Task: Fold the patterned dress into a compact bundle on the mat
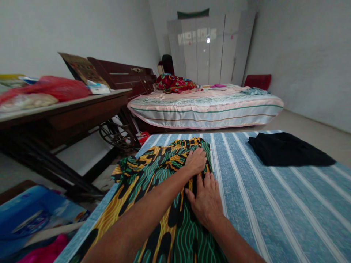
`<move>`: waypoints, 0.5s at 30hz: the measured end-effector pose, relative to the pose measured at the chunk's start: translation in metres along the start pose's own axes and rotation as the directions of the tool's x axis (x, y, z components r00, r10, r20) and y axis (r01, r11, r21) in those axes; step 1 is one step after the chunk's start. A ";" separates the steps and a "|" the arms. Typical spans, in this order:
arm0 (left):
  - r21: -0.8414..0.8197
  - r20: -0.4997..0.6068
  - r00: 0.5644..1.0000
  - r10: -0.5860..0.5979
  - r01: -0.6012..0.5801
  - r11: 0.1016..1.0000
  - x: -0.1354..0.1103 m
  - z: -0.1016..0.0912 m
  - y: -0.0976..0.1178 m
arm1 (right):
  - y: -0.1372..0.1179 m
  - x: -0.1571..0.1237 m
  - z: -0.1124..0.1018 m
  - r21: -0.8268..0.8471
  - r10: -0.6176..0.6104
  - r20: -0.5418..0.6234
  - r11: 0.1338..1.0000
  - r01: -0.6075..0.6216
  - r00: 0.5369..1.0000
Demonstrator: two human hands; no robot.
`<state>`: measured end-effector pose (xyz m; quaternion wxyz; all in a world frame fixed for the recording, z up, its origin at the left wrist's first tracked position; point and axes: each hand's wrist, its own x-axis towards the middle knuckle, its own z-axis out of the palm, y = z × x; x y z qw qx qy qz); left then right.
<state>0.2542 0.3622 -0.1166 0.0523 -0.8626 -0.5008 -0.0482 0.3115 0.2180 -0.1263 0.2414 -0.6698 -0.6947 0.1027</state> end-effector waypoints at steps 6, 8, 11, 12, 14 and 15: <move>-0.027 -0.012 0.999 -0.041 0.041 0.999 -0.015 0.013 -0.005 | 0.033 0.026 -0.016 0.190 0.104 -0.066 0.978 -0.090 0.992; -0.039 -0.029 0.999 -0.043 0.042 0.998 -0.015 0.014 -0.005 | 0.043 0.047 -0.023 0.211 0.216 -0.015 0.955 -0.209 0.976; -0.049 -0.049 0.998 -0.032 0.029 0.998 -0.016 0.015 -0.005 | 0.051 0.086 -0.024 0.222 0.331 0.064 0.915 -0.337 0.941; -0.052 -0.052 0.998 -0.030 0.027 0.998 -0.017 0.015 -0.005 | 0.053 0.099 -0.021 0.226 0.360 0.083 0.901 -0.369 0.929; -0.061 -0.054 0.998 -0.030 0.027 0.998 -0.017 0.015 -0.006 | 0.055 0.122 -0.012 0.237 0.416 0.124 0.869 -0.435 0.901; -0.066 -0.054 0.998 -0.033 0.029 0.997 -0.017 0.016 -0.006 | 0.056 0.130 -0.007 0.245 0.445 0.146 0.849 -0.468 0.884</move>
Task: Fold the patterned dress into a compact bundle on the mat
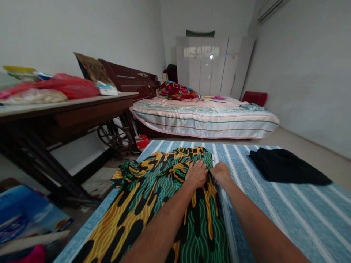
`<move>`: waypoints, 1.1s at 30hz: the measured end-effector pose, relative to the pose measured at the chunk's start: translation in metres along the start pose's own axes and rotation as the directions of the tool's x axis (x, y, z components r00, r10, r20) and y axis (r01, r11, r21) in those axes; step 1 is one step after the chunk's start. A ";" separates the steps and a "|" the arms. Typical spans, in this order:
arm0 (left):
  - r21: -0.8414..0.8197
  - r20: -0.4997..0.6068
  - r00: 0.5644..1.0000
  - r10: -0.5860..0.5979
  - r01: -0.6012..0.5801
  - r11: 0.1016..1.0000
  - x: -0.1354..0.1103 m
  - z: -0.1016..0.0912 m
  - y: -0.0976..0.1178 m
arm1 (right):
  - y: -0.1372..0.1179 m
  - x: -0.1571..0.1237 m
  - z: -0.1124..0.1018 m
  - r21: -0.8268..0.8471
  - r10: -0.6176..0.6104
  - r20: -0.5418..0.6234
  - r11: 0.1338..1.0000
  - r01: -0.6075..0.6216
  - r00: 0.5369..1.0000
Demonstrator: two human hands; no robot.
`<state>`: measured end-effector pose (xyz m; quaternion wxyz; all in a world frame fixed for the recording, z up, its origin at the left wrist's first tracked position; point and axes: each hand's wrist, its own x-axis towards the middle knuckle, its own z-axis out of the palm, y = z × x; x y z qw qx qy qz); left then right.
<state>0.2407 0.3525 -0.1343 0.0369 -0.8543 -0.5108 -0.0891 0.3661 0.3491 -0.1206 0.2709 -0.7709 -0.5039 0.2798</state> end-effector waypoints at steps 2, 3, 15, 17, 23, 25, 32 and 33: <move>-0.013 0.000 1.000 -0.005 0.005 1.000 0.000 0.002 -0.001 | -0.003 0.013 0.008 0.033 0.062 0.021 0.998 -0.063 0.998; -0.021 0.001 1.000 -0.007 0.007 1.000 0.000 0.003 -0.001 | -0.003 0.017 0.010 0.049 0.085 0.030 0.995 -0.087 0.996; -0.092 0.012 0.999 -0.032 0.033 0.995 -0.001 0.001 0.003 | -0.016 0.016 0.002 0.120 0.204 0.103 0.969 -0.215 0.974; -0.094 0.009 0.999 -0.034 0.035 0.995 0.000 0.001 0.003 | -0.018 0.017 0.004 0.112 0.216 0.115 0.967 -0.229 0.970; -0.095 -0.008 0.999 -0.037 0.036 0.995 0.001 0.005 0.003 | -0.016 0.024 0.000 0.117 0.202 0.085 0.970 -0.211 0.976; -0.092 -0.013 0.999 -0.033 0.032 0.995 0.002 0.006 0.003 | -0.016 0.024 -0.004 0.126 0.211 0.088 0.967 -0.221 0.973; -0.069 -0.009 0.999 -0.044 0.043 0.997 0.002 0.007 0.003 | -0.023 0.019 -0.006 0.131 0.217 0.122 0.964 -0.233 0.968; -0.069 -0.003 0.999 -0.044 0.043 0.997 0.002 0.007 0.003 | -0.023 0.020 -0.005 0.129 0.217 0.122 0.964 -0.232 0.969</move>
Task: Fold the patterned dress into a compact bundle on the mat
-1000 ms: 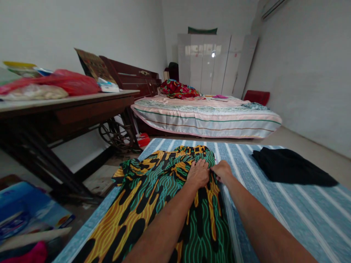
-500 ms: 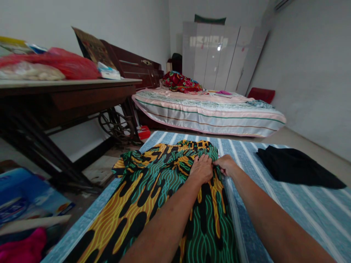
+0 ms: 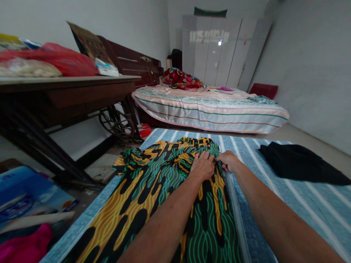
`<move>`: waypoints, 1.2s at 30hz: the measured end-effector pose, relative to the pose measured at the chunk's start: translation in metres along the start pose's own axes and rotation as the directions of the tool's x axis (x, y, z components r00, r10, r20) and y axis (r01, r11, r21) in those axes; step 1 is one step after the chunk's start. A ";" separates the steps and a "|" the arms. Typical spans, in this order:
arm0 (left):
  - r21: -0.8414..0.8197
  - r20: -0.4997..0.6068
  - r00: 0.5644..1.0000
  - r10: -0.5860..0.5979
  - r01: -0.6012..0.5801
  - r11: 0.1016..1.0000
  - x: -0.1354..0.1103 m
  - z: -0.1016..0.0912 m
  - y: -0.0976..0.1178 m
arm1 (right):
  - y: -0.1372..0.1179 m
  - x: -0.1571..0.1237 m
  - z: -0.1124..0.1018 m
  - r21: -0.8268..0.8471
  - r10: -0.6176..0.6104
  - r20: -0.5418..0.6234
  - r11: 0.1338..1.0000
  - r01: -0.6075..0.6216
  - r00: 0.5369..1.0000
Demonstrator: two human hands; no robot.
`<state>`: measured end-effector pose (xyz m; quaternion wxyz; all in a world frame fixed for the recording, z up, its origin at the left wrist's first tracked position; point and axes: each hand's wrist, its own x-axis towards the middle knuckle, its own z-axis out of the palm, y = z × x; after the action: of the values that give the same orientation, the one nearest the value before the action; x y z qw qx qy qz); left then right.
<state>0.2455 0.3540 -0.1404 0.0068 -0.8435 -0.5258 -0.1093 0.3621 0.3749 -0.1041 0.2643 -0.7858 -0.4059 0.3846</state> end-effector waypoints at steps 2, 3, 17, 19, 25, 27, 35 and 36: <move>-0.007 0.015 1.000 -0.002 0.002 1.000 0.000 0.000 0.000 | 0.000 0.003 0.000 -0.008 -0.002 -0.003 1.000 0.002 1.000; -0.013 0.019 1.000 -0.002 0.002 1.000 0.000 0.000 0.000 | 0.000 0.005 0.000 -0.013 -0.003 -0.004 1.000 0.003 1.000; -0.007 0.041 0.999 -0.017 0.017 1.000 0.001 0.002 0.001 | 0.003 0.019 -0.004 -0.032 0.014 0.029 0.999 -0.013 0.999; -0.003 0.045 0.999 -0.015 0.015 1.000 0.001 0.002 0.001 | 0.000 0.020 -0.003 -0.026 0.014 0.017 1.000 -0.013 1.000; -0.009 0.040 0.999 -0.008 0.008 1.000 0.000 -0.001 0.002 | -0.007 0.023 0.001 -0.052 -0.001 -0.069 0.999 -0.002 0.998; -0.013 0.049 0.999 -0.015 0.015 1.000 0.000 -0.003 0.003 | -0.006 0.026 0.001 -0.077 -0.022 -0.090 0.997 0.016 0.996; -0.044 0.097 0.995 -0.036 0.040 0.998 0.001 -0.003 0.003 | 0.003 0.041 0.001 -0.199 -0.136 -0.096 0.973 0.115 0.986; -0.042 0.098 0.995 -0.035 0.039 0.998 0.002 -0.003 0.003 | 0.003 0.042 0.001 -0.213 -0.145 -0.093 0.969 0.123 0.985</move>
<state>0.2482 0.3537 -0.1366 -0.0395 -0.8378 -0.5386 -0.0798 0.3787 0.4082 -0.1232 0.2281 -0.7995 -0.4809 0.2784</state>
